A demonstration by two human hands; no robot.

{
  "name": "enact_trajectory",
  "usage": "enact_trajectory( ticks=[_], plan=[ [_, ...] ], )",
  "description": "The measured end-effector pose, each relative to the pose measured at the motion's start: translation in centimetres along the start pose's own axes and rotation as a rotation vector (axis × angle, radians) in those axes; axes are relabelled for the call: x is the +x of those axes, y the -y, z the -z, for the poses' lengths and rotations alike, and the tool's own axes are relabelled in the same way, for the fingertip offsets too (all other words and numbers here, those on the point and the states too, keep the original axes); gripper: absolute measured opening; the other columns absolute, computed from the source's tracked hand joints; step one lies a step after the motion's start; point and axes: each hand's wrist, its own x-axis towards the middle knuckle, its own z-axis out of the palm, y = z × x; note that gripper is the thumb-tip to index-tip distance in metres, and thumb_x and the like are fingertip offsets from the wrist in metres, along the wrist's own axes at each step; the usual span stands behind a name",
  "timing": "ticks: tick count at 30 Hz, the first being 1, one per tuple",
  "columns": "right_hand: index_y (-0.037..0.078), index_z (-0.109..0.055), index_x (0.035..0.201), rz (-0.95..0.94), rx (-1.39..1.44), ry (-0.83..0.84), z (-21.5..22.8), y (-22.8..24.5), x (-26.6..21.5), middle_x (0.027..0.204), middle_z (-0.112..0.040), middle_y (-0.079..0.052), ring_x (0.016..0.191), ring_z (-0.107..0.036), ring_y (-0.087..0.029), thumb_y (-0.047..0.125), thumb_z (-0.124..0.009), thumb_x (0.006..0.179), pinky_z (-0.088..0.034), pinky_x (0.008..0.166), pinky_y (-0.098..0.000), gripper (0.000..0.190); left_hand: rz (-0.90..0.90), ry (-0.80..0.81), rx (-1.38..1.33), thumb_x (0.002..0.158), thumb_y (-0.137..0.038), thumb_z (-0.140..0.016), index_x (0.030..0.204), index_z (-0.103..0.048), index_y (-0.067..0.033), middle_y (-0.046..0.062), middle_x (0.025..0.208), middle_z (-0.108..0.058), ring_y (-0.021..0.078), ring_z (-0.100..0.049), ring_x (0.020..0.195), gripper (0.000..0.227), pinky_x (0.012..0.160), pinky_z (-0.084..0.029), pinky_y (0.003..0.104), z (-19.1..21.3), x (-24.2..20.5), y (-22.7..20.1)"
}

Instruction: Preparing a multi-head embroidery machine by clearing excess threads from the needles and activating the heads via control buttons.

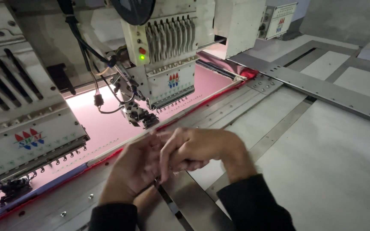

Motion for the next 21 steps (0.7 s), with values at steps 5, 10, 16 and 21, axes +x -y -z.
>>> enact_trajectory(
  ticks=[5, 10, 16, 21],
  plan=[
    [-0.004, -0.078, 0.108, -0.12, 0.203, -0.102, -0.1, -2.3, 1.2, 0.069, -0.068, -0.013, 0.046, -0.058, -0.011, -0.004, -0.059, 0.093, -0.044, 0.039, -0.0212, 0.024, -0.117, 0.128, -0.27, 0.1, -0.004, -0.048, 0.096, -0.05, -0.0168, -0.009, 0.055, -0.018, 0.0033, -0.012, 0.041, 0.014, 0.031, -0.006, 0.019, 1.2, -0.2, -1.2],
    [-0.008, -0.068, 0.119, 0.012, 1.006, -0.449, 0.7, -5.7, 2.8, 0.106, -0.074, -0.022, 0.051, -0.047, -0.009, -0.002, -0.046, 0.091, -0.036, 0.038, -0.0157, 0.036, -0.379, 0.445, 0.174, 0.088, 0.003, -0.055, 0.091, -0.071, 0.0054, -0.001, 0.053, -0.027, 0.0089, -0.022, 0.044, 0.017, 0.038, -0.013, 0.026, -0.2, -6.0, -2.9],
    [-0.002, -0.064, 0.125, 0.129, 1.37, -0.585, 2.3, -7.7, 4.2, 0.071, -0.052, 0.0, 0.048, -0.041, -0.005, 0.005, -0.058, 0.099, -0.034, 0.035, -0.0154, 0.027, -0.362, 0.693, 0.394, 0.091, 0.0, -0.061, 0.091, -0.076, 0.012, 0.013, 0.069, -0.053, 0.0098, -0.028, 0.043, 0.019, 0.04, -0.018, 0.028, -0.6, -6.5, -2.6],
    [0.001, -0.066, 0.101, -0.111, 0.721, -0.896, 2.4, -7.8, 2.8, 0.06, -0.041, 0.001, 0.046, -0.03, -0.009, 0.0, -0.04, 0.098, -0.022, 0.036, -0.0239, 0.027, -0.212, 0.155, 0.295, 0.098, -0.001, -0.059, 0.095, -0.069, 0.0009, -0.005, 0.053, -0.027, 0.007, -0.022, 0.041, 0.01, 0.034, -0.014, 0.024, -1.9, -3.3, -1.6]
  ],
)
